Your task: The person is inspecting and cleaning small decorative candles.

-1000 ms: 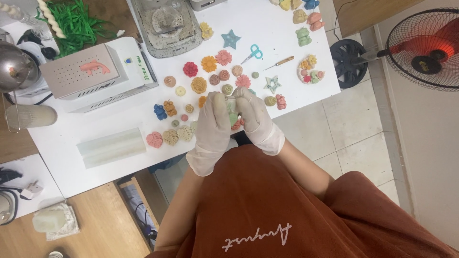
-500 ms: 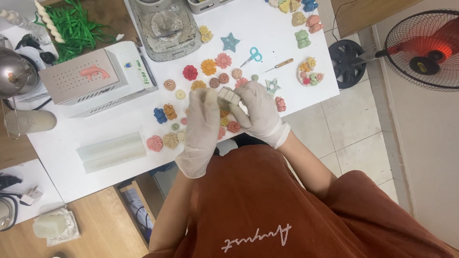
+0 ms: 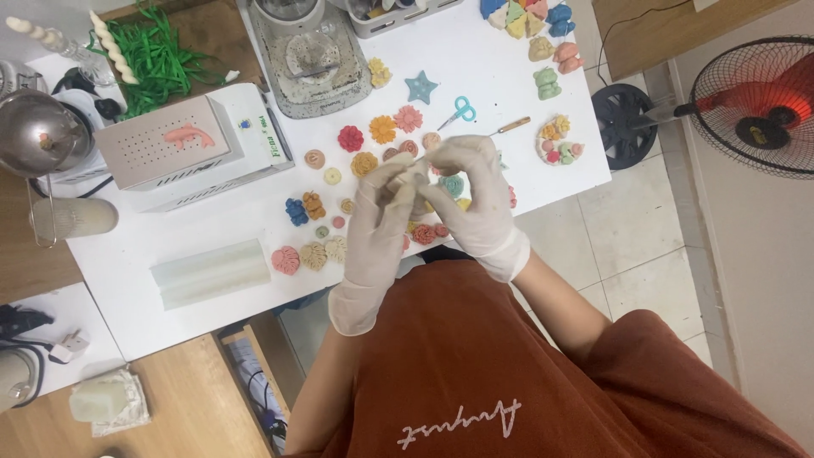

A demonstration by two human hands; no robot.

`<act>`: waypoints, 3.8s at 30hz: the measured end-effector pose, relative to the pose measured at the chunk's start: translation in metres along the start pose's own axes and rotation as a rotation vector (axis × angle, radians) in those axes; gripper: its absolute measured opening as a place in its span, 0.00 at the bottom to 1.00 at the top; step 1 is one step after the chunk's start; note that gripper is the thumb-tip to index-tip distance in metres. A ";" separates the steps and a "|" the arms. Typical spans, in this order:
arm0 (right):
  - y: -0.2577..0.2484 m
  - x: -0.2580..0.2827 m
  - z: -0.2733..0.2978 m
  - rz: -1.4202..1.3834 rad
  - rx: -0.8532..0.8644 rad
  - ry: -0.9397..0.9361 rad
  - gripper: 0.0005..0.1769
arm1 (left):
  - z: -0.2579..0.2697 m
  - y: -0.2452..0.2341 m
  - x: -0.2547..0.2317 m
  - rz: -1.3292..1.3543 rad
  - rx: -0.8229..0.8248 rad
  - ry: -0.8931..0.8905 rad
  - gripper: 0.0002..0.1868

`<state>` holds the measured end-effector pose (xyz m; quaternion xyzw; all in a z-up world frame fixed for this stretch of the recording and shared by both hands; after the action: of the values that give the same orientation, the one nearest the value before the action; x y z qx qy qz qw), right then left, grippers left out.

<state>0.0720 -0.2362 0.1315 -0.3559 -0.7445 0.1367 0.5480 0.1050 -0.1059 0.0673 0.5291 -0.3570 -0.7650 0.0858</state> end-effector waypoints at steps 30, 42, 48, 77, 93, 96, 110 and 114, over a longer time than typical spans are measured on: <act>0.063 -0.037 0.018 -0.105 0.485 0.320 0.14 | 0.009 -0.050 -0.023 -0.690 -0.134 -0.034 0.22; 0.063 -0.049 0.033 -0.334 0.576 0.582 0.11 | 0.010 -0.008 -0.037 -1.292 0.225 0.214 0.13; 0.072 -0.052 0.043 -0.042 0.840 0.440 0.16 | 0.015 -0.032 -0.005 -1.346 0.204 0.053 0.13; 0.067 -0.032 0.067 -0.118 0.484 0.254 0.15 | 0.056 -0.063 0.016 -0.503 -0.042 -0.052 0.26; 0.049 -0.005 0.038 -0.061 0.398 0.128 0.19 | 0.058 -0.004 -0.055 -1.520 0.023 0.647 0.23; 0.054 -0.009 0.036 0.084 0.437 0.099 0.18 | 0.057 -0.008 -0.042 -1.661 0.134 0.720 0.16; 0.065 -0.040 0.037 0.124 0.610 0.004 0.17 | 0.045 -0.016 -0.008 -1.655 0.130 0.660 0.14; 0.064 -0.046 0.034 0.112 0.606 -0.044 0.22 | 0.043 -0.013 -0.004 -1.701 0.061 0.677 0.13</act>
<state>0.0715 -0.2158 0.0480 -0.2137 -0.6608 0.3900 0.6046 0.0727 -0.0750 0.0698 0.8116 0.1772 -0.3647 -0.4206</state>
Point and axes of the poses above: each hand's wrist, its own z-axis away from the middle knuckle, its own y-axis out of the palm, x = y × z, the point moved 9 cm from there along -z, towards the middle knuckle, and after that the axes turned 6 degrees about z, right-handed, at the moved point
